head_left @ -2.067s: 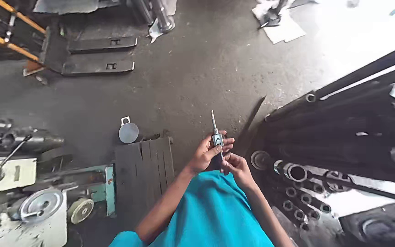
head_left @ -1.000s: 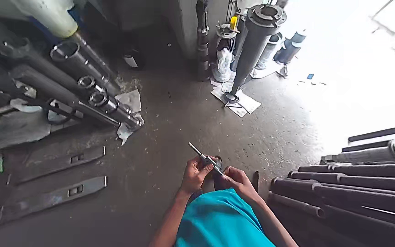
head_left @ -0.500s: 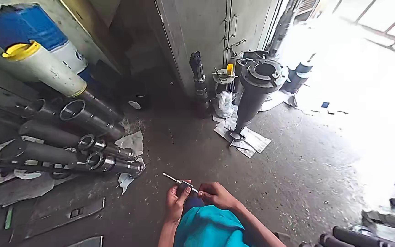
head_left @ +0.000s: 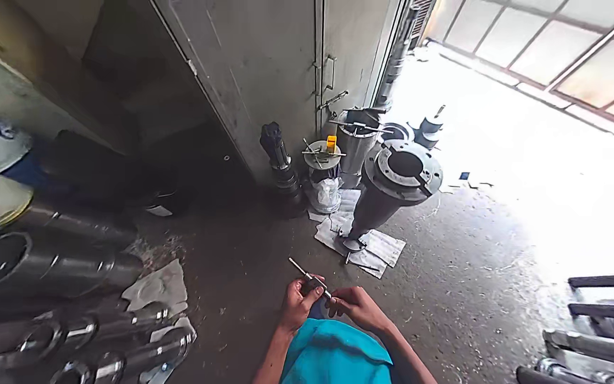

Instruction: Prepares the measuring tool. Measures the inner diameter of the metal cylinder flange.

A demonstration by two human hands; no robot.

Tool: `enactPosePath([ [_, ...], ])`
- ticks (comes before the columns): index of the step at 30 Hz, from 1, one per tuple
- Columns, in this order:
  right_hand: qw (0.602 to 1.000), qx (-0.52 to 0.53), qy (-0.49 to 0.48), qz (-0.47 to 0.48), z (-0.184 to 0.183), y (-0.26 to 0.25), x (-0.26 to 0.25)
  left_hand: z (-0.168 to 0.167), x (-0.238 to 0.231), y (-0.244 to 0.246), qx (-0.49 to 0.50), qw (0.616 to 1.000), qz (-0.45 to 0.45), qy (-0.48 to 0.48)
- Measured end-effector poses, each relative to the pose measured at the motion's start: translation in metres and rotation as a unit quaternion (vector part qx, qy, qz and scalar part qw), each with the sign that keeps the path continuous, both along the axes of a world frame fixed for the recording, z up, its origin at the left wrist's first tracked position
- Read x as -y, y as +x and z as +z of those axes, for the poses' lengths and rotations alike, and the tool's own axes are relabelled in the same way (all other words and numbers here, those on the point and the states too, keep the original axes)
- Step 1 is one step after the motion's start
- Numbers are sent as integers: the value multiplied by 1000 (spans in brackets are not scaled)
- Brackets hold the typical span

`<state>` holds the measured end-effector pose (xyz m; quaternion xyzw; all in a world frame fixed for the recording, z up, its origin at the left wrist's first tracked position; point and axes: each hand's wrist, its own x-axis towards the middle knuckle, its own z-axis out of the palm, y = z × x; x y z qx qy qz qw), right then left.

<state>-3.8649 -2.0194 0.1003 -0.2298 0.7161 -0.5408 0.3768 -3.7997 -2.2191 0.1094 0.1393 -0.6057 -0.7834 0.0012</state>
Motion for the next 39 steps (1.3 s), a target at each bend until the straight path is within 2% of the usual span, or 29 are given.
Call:
enactPosePath([
  [3, 993, -75, 88, -26, 21, -54, 27, 4, 36, -72, -18, 996, -83, -1],
  [6, 988, -67, 124, -59, 26, -89, 46, 11, 58, -129, -11, 985, -165, -47],
  [10, 991, 9, 6, -131, 13, -137, 73, 16, 79, -198, -23, 974, -203, -103],
  [15, 985, 72, -68, -140, -11, -213, 97, -2, 92, -275, 19, 968, -221, -116],
  [18, 969, 144, -132, -150, -24, -261, 101, -7, 101, -329, 40, 960, -241, -134],
  [20, 958, 171, -160, -165, -30, -292, 100, -5, 109, -371, 54, 948, -251, -187],
  [23, 942, 183, -185, -212, -40, -327, 100, -18, 120, -438, 29, 943, -211, -255],
  [25, 933, 186, -173, -256, -42, -341, 97, -46, 125, -486, 43, 908, -170, -381],
  [28, 923, 186, -147, -304, -39, -358, 91, -99, 129, -563, 91, 817, -171, -544],
  [32, 909, 180, -96, -364, -35, -360, 90, -168, 138, -650, 131, 725, -287, -613],
  [35, 876, 181, -77, -441, -29, -350, 96, -205, 132, -695, 111, 658, -383, -639],
  [39, 816, 195, -86, -538, -27, -345, 119, -233, 126, -740, 82, 645, -397, -648],
])
